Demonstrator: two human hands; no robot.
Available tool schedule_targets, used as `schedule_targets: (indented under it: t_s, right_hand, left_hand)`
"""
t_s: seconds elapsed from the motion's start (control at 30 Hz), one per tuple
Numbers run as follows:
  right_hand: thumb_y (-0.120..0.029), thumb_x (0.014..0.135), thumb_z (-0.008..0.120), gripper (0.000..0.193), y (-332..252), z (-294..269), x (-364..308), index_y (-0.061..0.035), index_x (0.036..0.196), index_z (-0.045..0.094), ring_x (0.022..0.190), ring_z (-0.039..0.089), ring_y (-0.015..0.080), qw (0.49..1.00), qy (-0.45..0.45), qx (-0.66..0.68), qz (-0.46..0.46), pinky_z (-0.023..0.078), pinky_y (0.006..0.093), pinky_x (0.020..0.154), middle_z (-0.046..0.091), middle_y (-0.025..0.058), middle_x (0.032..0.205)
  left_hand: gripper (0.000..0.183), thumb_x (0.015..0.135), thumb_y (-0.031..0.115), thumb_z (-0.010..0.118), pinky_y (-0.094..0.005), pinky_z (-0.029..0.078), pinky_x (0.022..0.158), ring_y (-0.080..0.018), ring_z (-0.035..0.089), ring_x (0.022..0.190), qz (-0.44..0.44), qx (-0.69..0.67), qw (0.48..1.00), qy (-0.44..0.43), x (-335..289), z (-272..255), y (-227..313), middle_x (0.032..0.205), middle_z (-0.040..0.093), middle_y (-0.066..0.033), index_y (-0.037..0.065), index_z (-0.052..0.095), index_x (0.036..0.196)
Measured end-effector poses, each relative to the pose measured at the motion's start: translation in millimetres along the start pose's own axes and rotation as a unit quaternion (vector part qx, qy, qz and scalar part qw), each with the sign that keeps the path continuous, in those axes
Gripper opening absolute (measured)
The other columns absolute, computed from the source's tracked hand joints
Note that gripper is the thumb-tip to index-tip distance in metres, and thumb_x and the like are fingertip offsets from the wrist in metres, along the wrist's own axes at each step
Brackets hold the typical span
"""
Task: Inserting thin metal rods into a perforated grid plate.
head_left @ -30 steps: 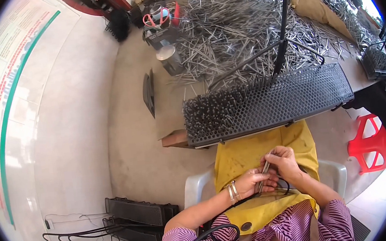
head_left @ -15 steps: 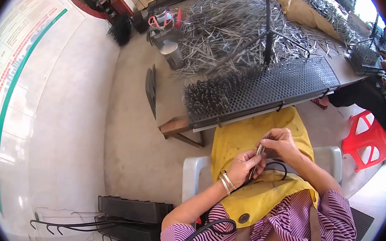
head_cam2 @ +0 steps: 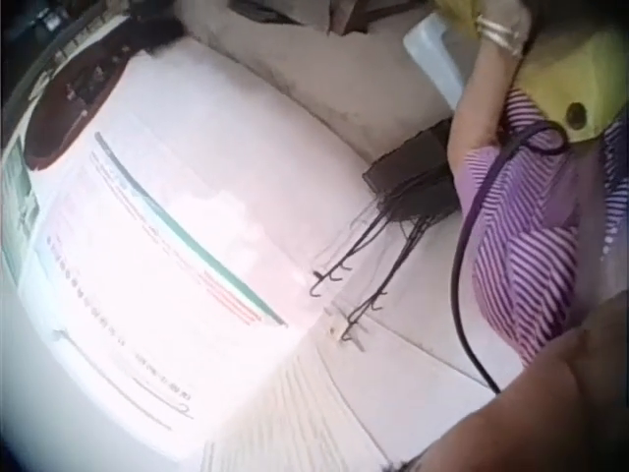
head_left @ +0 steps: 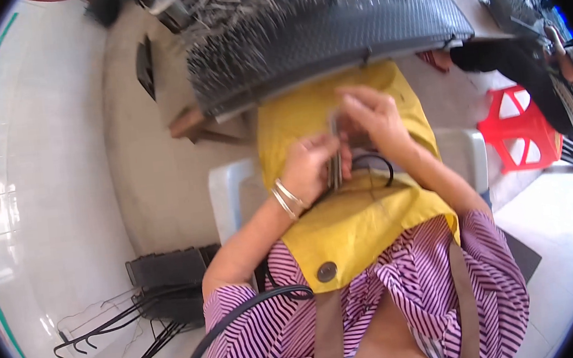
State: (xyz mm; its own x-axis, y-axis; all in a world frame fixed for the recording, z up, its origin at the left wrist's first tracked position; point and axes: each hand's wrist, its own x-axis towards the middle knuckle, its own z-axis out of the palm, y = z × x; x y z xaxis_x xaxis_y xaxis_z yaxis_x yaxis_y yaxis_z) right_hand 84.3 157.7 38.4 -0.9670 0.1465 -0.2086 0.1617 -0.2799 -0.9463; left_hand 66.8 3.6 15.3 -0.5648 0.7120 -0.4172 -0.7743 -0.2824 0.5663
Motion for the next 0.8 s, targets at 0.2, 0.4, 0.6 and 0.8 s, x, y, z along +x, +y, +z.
schedule_targets:
  t_s: [0.2,0.4,0.6,0.8]
  right_hand:
    - [-0.015,0.082,0.056,0.025,3,-9,1,0.0065,0.095,0.054,0.061,0.057,0.0132,0.991,-0.080,0.045,0.094,0.050,0.0253,0.057,0.057,0.0087,0.069]
    - [-0.009,0.077,0.059,0.014,-6,1,2,0.0044,0.078,0.056,0.046,0.053,0.0128,0.979,-0.127,0.068,0.146,0.047,0.0269,0.043,0.054,0.0056,0.058]
    - [-0.008,0.073,0.063,0.012,9,-4,7,0.0022,0.069,0.059,0.048,0.048,0.0083,0.986,-0.061,-0.048,0.145,0.038,0.0204,0.044,0.056,0.0045,0.059]
    - [-0.008,0.075,0.061,0.011,1,-15,19,0.0025,0.074,0.059,0.052,0.053,0.0108,0.991,-0.014,-0.013,0.132,0.043,0.0207,0.046,0.060,0.0071,0.066]
  left_hand:
    - [0.014,0.081,0.014,0.055,-0.0265,0.045,0.053,-0.0163,0.055,0.059,0.032,-0.017,0.999,0.022,7,-2,2,0.071,0.058,-0.0072,0.001,0.057,0.085]
    - [0.016,0.081,0.013,0.055,-0.0256,0.047,0.054,-0.0163,0.058,0.062,0.026,0.032,0.999,0.031,-1,3,5,0.077,0.060,-0.0090,-0.001,0.057,0.090]
    - [0.020,0.084,0.013,0.050,-0.0268,0.050,0.062,-0.0175,0.060,0.068,-0.001,0.093,0.993,0.076,-5,3,1,0.083,0.060,-0.0106,-0.004,0.055,0.094]
    - [0.025,0.087,0.015,0.046,-0.0312,0.050,0.071,-0.0227,0.060,0.079,0.003,0.103,0.991,0.081,-7,-8,6,0.092,0.058,-0.0152,-0.006,0.049,0.100]
